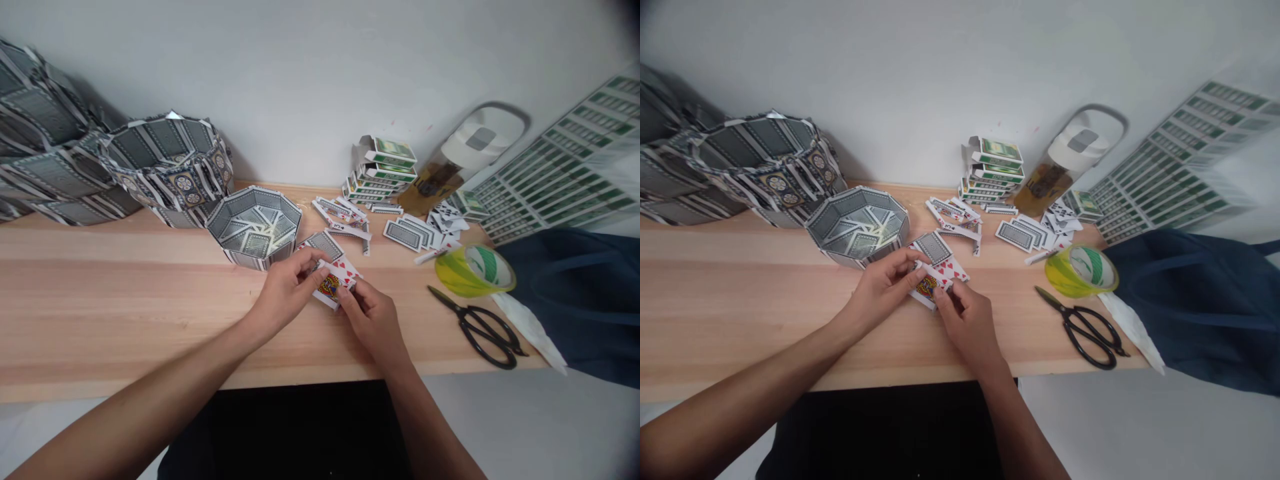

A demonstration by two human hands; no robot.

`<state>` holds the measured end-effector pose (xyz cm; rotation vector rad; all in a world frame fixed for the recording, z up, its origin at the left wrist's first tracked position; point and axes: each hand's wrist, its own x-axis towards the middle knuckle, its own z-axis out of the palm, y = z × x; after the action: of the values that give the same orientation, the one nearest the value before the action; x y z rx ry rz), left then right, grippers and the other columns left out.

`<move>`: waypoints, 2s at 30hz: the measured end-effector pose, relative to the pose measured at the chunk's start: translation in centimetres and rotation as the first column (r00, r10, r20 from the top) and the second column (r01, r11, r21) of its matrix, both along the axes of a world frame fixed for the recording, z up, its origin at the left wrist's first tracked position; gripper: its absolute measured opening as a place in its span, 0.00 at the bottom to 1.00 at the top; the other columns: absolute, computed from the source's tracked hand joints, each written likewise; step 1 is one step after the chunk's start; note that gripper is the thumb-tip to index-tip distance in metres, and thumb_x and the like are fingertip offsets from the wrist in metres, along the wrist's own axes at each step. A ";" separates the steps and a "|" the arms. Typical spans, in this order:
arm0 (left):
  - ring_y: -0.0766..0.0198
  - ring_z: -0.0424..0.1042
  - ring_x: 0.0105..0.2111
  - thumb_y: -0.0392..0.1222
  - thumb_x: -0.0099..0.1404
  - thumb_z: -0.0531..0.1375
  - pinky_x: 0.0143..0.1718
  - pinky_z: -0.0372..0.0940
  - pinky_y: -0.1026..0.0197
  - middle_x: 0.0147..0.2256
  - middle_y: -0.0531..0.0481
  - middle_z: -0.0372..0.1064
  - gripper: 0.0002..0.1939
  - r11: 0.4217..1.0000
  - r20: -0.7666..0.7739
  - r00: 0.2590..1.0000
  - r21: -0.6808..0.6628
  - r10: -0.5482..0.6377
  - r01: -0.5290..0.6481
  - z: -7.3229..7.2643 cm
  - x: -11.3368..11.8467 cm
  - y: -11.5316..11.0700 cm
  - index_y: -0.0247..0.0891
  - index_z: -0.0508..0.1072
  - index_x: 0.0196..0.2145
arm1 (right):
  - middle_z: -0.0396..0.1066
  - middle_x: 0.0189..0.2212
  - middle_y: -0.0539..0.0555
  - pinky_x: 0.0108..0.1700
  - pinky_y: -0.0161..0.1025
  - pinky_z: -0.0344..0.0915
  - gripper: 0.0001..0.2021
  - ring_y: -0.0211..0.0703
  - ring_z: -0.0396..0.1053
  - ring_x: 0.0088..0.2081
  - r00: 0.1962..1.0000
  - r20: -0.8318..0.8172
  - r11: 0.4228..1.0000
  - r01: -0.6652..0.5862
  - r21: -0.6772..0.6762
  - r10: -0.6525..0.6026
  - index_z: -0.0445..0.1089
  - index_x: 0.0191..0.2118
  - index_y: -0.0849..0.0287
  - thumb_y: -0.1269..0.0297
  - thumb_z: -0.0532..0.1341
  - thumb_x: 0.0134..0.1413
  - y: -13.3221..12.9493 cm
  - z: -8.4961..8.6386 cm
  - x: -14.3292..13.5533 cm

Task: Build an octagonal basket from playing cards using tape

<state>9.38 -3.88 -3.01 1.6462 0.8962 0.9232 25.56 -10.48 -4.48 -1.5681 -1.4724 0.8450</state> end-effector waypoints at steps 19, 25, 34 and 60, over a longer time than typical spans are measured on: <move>0.68 0.67 0.24 0.41 0.61 0.60 0.26 0.60 0.67 0.26 0.55 0.68 0.09 0.979 0.102 0.994 -0.194 -0.046 0.066 -0.2 0.2 0.1 0.37 0.69 0.39 | 0.68 0.26 0.49 0.31 0.34 0.61 0.11 0.38 0.64 0.28 0.983 -0.119 0.989 0.146 0.018 -0.143 0.69 0.33 0.58 0.55 0.59 0.57 0.1 0.3 -0.1; 0.68 0.68 0.26 0.45 0.61 0.61 0.27 0.61 0.67 0.24 0.55 0.68 0.12 0.937 0.106 0.974 -0.270 -0.198 0.220 0.1 0.3 -0.2 0.35 0.71 0.40 | 0.71 0.26 0.49 0.31 0.34 0.63 0.12 0.39 0.66 0.28 0.976 -0.165 0.989 0.146 0.013 -0.142 0.73 0.34 0.58 0.55 0.60 0.57 -0.1 0.5 0.2; 0.66 0.71 0.28 0.51 0.61 0.62 0.31 0.64 0.64 0.27 0.51 0.71 0.16 0.946 0.229 0.971 -0.294 -0.070 0.138 -0.8 0.0 0.6 0.34 0.69 0.34 | 0.69 0.25 0.49 0.31 0.34 0.63 0.12 0.38 0.66 0.28 0.979 -0.181 0.993 0.104 0.062 -0.092 0.71 0.33 0.58 0.55 0.57 0.60 -0.1 0.7 0.0; 0.67 0.70 0.30 0.40 0.66 0.58 0.32 0.62 0.66 0.31 0.52 0.72 0.08 0.973 0.194 0.969 -0.142 -0.155 0.184 0.4 0.1 -0.6 0.37 0.73 0.42 | 0.76 0.41 0.52 0.42 0.40 0.68 0.12 0.44 0.72 0.40 0.988 -0.152 0.994 0.033 0.106 -0.016 0.76 0.45 0.52 0.63 0.58 0.59 -0.1 0.5 0.3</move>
<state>9.51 -4.48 -2.65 1.4515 0.6748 0.8455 25.85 -10.60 -3.94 -1.4077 -1.3651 0.8366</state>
